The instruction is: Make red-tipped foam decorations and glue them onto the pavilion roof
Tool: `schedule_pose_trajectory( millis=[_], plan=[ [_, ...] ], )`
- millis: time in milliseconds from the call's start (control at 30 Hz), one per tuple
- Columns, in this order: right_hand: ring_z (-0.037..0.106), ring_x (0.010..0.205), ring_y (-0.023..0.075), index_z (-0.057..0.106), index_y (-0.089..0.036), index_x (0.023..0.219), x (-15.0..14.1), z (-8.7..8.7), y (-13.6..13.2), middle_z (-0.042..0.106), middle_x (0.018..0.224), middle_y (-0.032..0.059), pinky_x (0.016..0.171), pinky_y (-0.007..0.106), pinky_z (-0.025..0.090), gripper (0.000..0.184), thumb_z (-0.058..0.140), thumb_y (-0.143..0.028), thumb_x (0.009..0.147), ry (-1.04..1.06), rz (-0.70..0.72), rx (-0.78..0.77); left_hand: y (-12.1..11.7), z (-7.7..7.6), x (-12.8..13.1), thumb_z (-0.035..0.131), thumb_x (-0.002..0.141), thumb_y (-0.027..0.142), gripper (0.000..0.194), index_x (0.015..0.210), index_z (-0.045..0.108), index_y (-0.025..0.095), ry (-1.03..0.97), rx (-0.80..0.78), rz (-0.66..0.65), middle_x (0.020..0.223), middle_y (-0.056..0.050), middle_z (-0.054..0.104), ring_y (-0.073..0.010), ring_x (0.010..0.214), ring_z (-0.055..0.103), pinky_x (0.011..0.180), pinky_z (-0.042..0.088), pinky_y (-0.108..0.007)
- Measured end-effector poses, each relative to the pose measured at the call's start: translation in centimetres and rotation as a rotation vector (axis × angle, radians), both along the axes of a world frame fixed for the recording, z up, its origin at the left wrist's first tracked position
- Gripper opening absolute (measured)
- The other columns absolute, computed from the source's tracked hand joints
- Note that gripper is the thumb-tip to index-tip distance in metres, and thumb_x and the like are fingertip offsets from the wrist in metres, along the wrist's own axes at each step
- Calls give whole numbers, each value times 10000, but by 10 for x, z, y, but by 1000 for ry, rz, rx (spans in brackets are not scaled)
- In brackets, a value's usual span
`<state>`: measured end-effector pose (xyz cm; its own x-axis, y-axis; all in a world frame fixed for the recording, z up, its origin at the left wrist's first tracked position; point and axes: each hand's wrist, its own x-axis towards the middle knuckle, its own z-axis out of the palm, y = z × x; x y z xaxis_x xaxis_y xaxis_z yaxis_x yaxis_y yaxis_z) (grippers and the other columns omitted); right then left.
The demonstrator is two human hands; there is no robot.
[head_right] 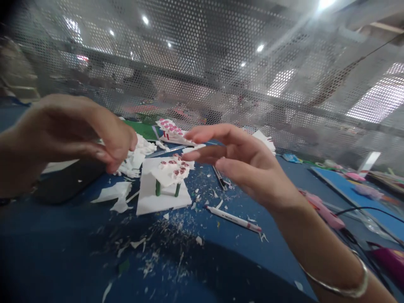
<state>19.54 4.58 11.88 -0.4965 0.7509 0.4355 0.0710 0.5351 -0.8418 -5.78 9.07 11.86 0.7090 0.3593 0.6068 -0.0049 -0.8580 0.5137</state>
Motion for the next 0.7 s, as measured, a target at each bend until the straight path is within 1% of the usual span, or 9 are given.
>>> schedule_pose_trajectory(
  millis=[100,167,233,300,367,400,533,600,700],
  plan=[
    [649,684,98,654,-265,786,16,-4,6,667,765,-47,642,213,517,138,574,-153,778,-248,-212,189,13,5,-7,505,854,362,314,639,603,154,331,290,202,542,27,602,-68,496,516,522,360,-211],
    [612,504,82,655,-239,746,24,-7,8,652,624,-44,510,202,494,125,559,-172,792,-406,-297,226,25,3,-7,415,892,396,438,574,583,146,479,348,295,536,7,587,-82,515,502,553,355,-226],
    [559,387,68,667,-225,781,29,-9,7,659,589,-39,446,212,462,144,528,-212,813,-510,-348,240,35,-5,-2,378,898,416,433,638,613,160,607,255,254,603,-6,617,-109,567,545,583,380,-223],
    [566,388,83,678,-224,796,33,-10,7,668,583,-26,449,232,452,179,504,-259,821,-617,-425,308,41,-16,6,443,862,439,333,942,633,178,681,250,289,929,-44,662,-174,824,599,705,412,-236],
    [603,460,116,684,-229,772,36,-9,7,678,595,-10,486,251,458,185,512,-291,800,-708,-501,394,43,-28,15,541,781,523,558,1220,502,182,755,242,317,1252,-90,537,-256,1105,512,879,387,-288],
    [617,504,131,684,-233,749,38,-8,8,685,615,-2,506,260,461,183,517,-301,785,-738,-538,442,42,-34,19,566,743,563,671,1280,446,179,798,223,307,1314,-102,486,-280,1172,463,931,366,-311],
    [628,612,159,650,-241,643,47,-2,13,704,724,14,575,288,458,211,486,-310,757,-796,-677,584,39,-48,32,561,709,619,890,1397,267,137,921,88,325,1444,-144,324,-319,1281,347,1031,292,-361],
    [618,592,162,632,-240,612,54,0,15,696,700,15,566,296,440,201,489,-301,740,-804,-753,599,38,-51,36,515,725,654,911,1416,218,141,929,36,357,1467,-140,277,-317,1291,337,1043,282,-377],
    [594,533,163,604,-232,569,65,3,14,658,592,14,529,295,403,152,542,-286,696,-807,-850,591,37,-50,38,462,746,679,868,1410,244,164,928,22,397,1466,-132,283,-316,1296,331,1048,276,-404]
  ],
)
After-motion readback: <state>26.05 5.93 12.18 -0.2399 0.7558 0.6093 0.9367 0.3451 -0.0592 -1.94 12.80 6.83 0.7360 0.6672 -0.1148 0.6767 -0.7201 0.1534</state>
